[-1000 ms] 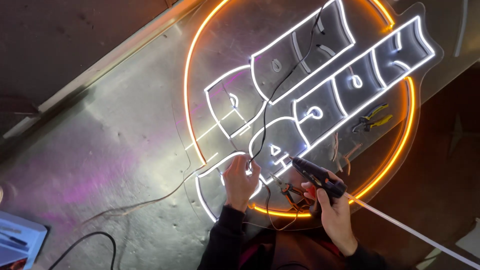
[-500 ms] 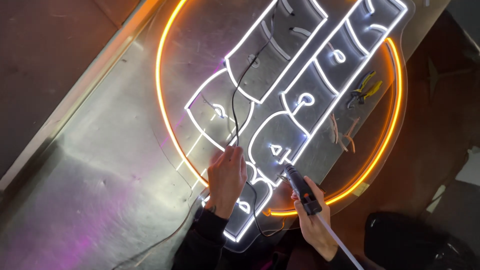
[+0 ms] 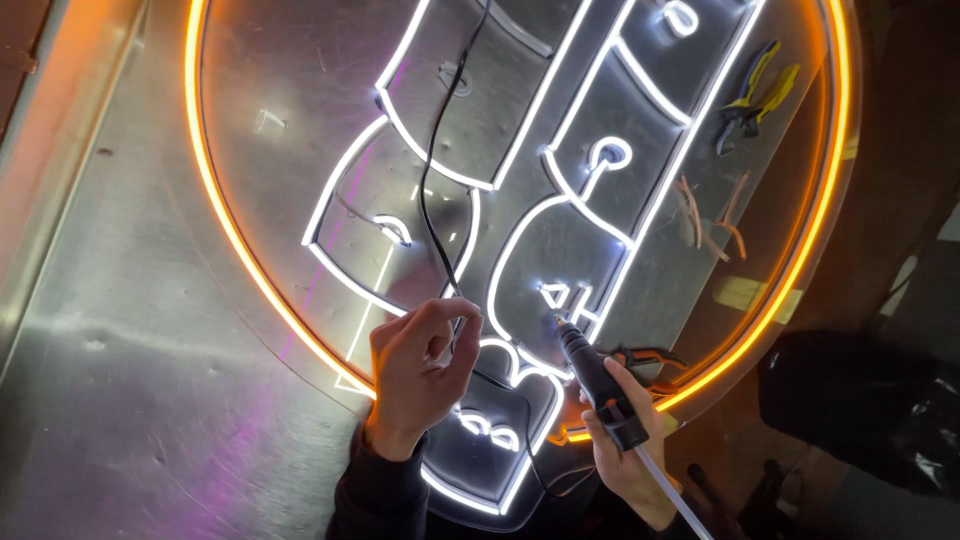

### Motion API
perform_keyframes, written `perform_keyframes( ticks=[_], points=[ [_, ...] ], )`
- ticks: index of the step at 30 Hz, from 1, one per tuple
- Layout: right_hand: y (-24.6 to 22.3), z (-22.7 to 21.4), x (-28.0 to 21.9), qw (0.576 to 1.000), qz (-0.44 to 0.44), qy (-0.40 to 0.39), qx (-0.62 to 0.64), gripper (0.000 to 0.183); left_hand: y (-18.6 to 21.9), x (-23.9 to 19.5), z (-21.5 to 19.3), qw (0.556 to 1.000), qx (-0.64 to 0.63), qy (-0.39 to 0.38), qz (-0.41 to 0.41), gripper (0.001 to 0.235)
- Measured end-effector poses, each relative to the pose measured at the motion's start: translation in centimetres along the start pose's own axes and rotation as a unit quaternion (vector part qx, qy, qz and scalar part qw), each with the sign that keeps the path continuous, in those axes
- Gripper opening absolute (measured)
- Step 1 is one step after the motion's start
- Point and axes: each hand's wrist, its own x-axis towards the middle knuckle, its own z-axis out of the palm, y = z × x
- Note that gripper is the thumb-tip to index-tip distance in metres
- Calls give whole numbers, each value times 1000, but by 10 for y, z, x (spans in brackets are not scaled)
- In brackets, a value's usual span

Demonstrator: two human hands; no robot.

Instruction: Assembling a custom LED neon sign by gluing flexible neon strips and wiring.

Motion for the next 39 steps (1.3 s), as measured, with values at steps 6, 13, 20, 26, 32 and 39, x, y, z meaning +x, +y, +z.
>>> perform_keyframes(
  ticks=[6, 13, 20, 26, 32, 39],
  points=[
    [9, 21, 1, 991, -19, 48, 121, 60, -28, -13, -9, 992, -92, 63, -52, 15],
    [4, 24, 3, 997, -14, 69, 25, 58, -29, -11, -7, 994, -81, 74, -29, 13],
    [-3, 25, -1, 996, 20, 84, 3, 59, -31, -9, -9, 994, -72, 76, -23, 11],
    [-14, 26, 3, 995, 22, 90, -32, 55, -30, -7, -10, 995, -70, 72, -22, 9],
    [-14, 29, 4, 994, 29, 96, -36, 53, -30, -7, -11, 994, -74, 76, -19, 9],
    [-14, 29, 6, 991, 8, 101, -83, 53, -31, -8, -11, 994, -77, 76, -19, 9]
  ],
)
